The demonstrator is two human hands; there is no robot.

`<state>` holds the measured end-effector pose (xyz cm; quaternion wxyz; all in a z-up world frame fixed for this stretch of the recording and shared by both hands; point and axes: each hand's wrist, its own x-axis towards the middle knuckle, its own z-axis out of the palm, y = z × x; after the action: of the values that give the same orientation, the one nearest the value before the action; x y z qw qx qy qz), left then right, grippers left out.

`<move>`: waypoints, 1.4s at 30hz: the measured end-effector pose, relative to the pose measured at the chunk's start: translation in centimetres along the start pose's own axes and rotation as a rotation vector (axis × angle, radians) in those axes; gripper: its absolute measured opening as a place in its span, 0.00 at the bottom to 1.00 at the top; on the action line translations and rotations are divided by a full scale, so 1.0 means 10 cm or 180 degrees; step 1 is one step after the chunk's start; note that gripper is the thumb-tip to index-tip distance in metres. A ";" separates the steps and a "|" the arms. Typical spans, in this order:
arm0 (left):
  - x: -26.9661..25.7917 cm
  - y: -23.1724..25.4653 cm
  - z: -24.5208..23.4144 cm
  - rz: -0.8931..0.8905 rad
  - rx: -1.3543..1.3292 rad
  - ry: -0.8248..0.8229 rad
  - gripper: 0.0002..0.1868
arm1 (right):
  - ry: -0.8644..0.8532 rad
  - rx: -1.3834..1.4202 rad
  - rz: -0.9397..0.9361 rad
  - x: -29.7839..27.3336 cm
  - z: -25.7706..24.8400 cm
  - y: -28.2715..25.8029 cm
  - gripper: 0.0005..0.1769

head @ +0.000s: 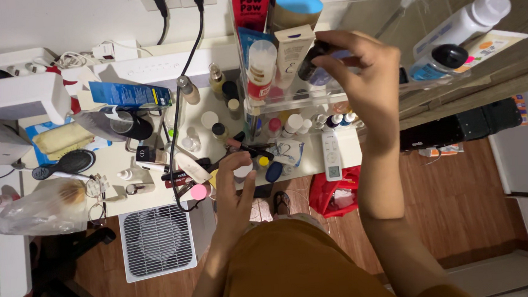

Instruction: The person organizes various skincare and beauty products on a vanity and in a clear acrylic shelf, moving bottles, tubes, and small jars into the shelf and rearranging items on the surface.

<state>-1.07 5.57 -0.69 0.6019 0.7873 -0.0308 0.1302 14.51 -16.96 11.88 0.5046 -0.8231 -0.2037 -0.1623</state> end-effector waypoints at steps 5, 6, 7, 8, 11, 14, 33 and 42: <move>0.01 -0.03 0.02 0.0000 -0.0043 -0.0004 0.15 | 0.0008 0.0132 0.0039 -0.02 0.01 0.03 0.16; 0.02 -0.03 0.02 0.0009 -0.0066 -0.0019 0.15 | 0.0005 0.0203 0.0025 -0.01 0.01 0.03 0.17; 0.03 -0.03 0.02 0.0018 -0.0088 -0.0034 0.15 | 0.0024 0.0071 0.0017 -0.01 0.02 0.03 0.17; 0.03 -0.03 0.02 0.0019 -0.0062 -0.0034 0.15 | 0.0038 -0.0060 0.0009 -0.02 0.02 0.02 0.17; 0.02 -0.02 0.00 0.0058 0.0027 -0.0003 0.15 | 0.0066 -0.0183 0.0061 -0.02 0.04 -0.03 0.18; 0.01 -0.05 -0.03 0.0071 0.0055 0.0082 0.13 | 0.0050 -0.0486 -0.0080 -0.06 0.03 -0.12 0.20; -0.15 -0.22 -0.65 -0.0359 0.0478 0.0783 0.12 | -0.0850 -0.0383 -0.0517 -0.76 1.19 -0.28 0.11; -0.30 -0.58 -1.26 -0.0465 0.0901 0.1236 0.15 | -0.1763 -0.0179 0.0179 -0.94 2.27 0.39 0.18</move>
<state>-4.89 18.89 -3.80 0.4881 0.8241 0.1608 0.2382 9.78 0.22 -5.48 0.4110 -0.8551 -0.3064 0.0773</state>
